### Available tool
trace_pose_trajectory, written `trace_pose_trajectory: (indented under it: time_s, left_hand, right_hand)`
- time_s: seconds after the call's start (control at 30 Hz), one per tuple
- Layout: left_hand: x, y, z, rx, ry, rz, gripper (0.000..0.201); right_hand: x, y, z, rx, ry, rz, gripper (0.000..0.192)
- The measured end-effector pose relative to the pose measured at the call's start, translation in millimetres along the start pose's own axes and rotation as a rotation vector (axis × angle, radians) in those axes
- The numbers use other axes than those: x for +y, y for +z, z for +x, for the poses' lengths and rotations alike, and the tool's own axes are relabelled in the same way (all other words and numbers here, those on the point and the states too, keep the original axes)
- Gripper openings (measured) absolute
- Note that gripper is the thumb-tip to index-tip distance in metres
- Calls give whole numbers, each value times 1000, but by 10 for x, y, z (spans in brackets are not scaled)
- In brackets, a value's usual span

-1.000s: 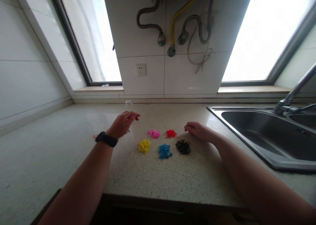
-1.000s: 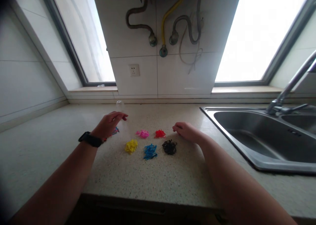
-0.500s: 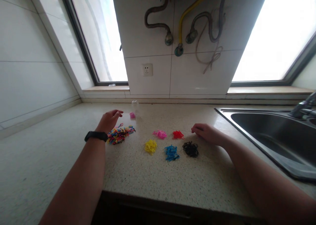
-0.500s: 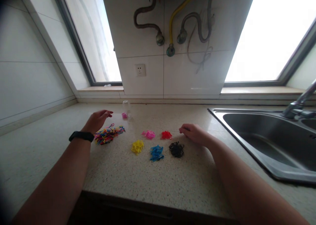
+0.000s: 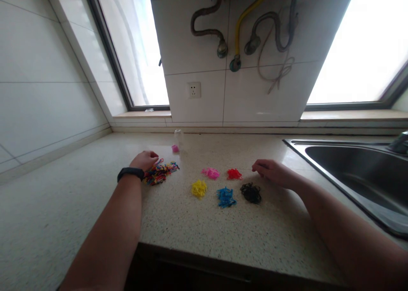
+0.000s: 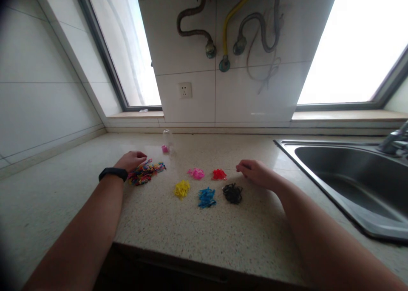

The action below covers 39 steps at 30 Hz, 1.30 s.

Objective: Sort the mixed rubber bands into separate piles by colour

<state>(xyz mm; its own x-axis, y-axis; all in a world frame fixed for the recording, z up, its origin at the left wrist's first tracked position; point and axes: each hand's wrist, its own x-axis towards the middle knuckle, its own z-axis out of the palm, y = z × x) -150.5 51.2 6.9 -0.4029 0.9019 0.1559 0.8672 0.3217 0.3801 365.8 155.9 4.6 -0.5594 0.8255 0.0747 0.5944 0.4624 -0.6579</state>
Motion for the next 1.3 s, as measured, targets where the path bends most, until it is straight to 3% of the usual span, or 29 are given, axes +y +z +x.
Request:
trace_pose_trajectory:
  time_s: [0.33,0.57,1.3]
  left_hand:
    - [-72,19,0,-103,-54,-92,31]
    - [-50,12,-15,-110,-52,-114,28]
    - [25,-106,-60,89,-22,-46,31]
  right_hand:
    - [27,-4,5,-8,3,1,40]
    - [63,1,20,-14,4,-10,40]
    - [23,-9,11,-22,-9,-54,42]
